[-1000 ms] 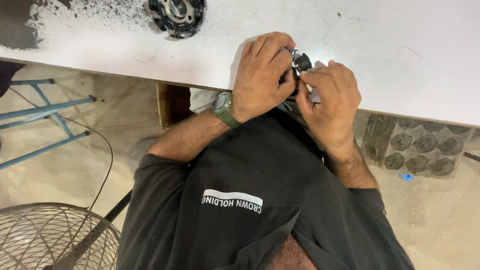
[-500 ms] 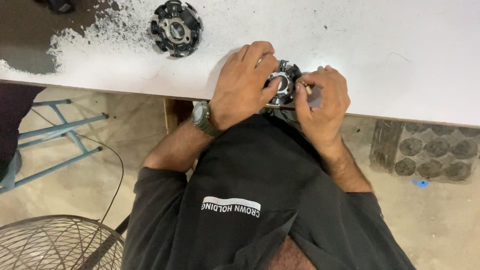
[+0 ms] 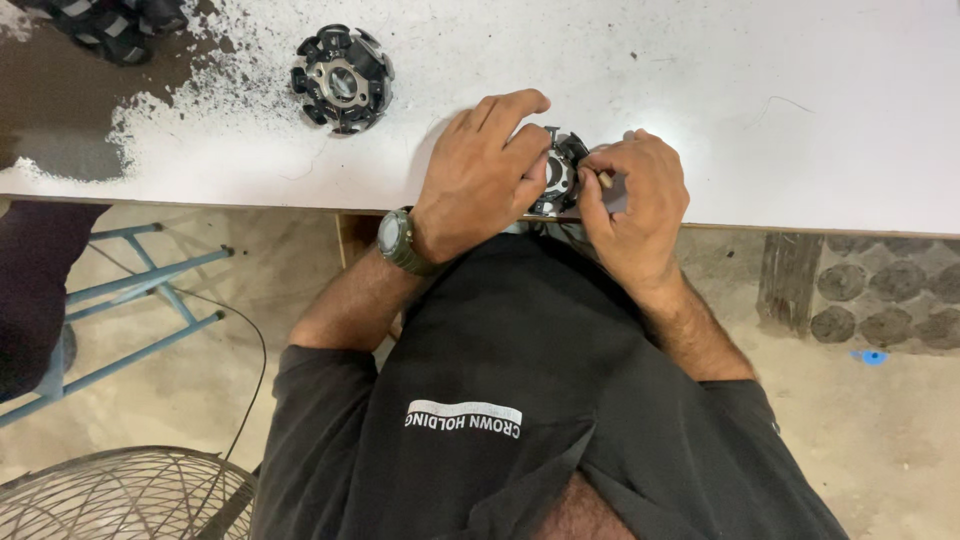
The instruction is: The person sits at a white workbench and assembles small black shoe-like components onto circular metal hubs, pressing and seating each part by hand while holding a small block in one hand. Finished assemblies are set aside on the bench as more parts are picked up and fitted one at a time.
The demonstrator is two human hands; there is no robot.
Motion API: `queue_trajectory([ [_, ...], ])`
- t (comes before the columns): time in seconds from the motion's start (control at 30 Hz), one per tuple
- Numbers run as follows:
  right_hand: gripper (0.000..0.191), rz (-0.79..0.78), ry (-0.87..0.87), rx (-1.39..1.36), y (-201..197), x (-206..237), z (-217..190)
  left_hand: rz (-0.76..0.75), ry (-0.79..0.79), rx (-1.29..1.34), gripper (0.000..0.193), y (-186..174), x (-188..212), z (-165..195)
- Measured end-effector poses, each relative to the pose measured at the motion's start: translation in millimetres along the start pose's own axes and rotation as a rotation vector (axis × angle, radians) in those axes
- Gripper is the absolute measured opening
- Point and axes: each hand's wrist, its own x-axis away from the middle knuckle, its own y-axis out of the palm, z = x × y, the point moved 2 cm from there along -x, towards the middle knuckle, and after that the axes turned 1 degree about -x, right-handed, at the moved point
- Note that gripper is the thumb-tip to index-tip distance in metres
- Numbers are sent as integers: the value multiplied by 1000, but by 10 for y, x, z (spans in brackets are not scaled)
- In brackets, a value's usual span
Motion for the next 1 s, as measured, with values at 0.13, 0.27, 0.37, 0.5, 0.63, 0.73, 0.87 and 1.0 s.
queue_trajectory([
  [0.13,24,-8,-9,11,-3,-10,7,-16,2,-17,23,-6,-1,4],
  [0.27,24,-13,-11,15,-6,-22,17,-26,38,-26,21,-60,-22,-20],
  [0.37,24,-22,-3,14,-2,-27,21,-49,95,-36,22,-108,-35,-30],
  [0.5,24,-23,-8,24,3,-35,35,-116,121,4,19,-48,-44,2],
  [0.63,24,-22,-47,18,-17,-15,52,-101,-16,122,18,54,-17,1],
  [0.73,26,-6,-107,5,-32,30,54,-30,-59,122,17,82,26,-12],
  [0.87,27,-29,-157,1,14,88,65,-27,-100,166,17,90,94,-8],
  [1.0,29,-42,-158,24,55,100,99,-27,-125,189,18,98,120,11],
])
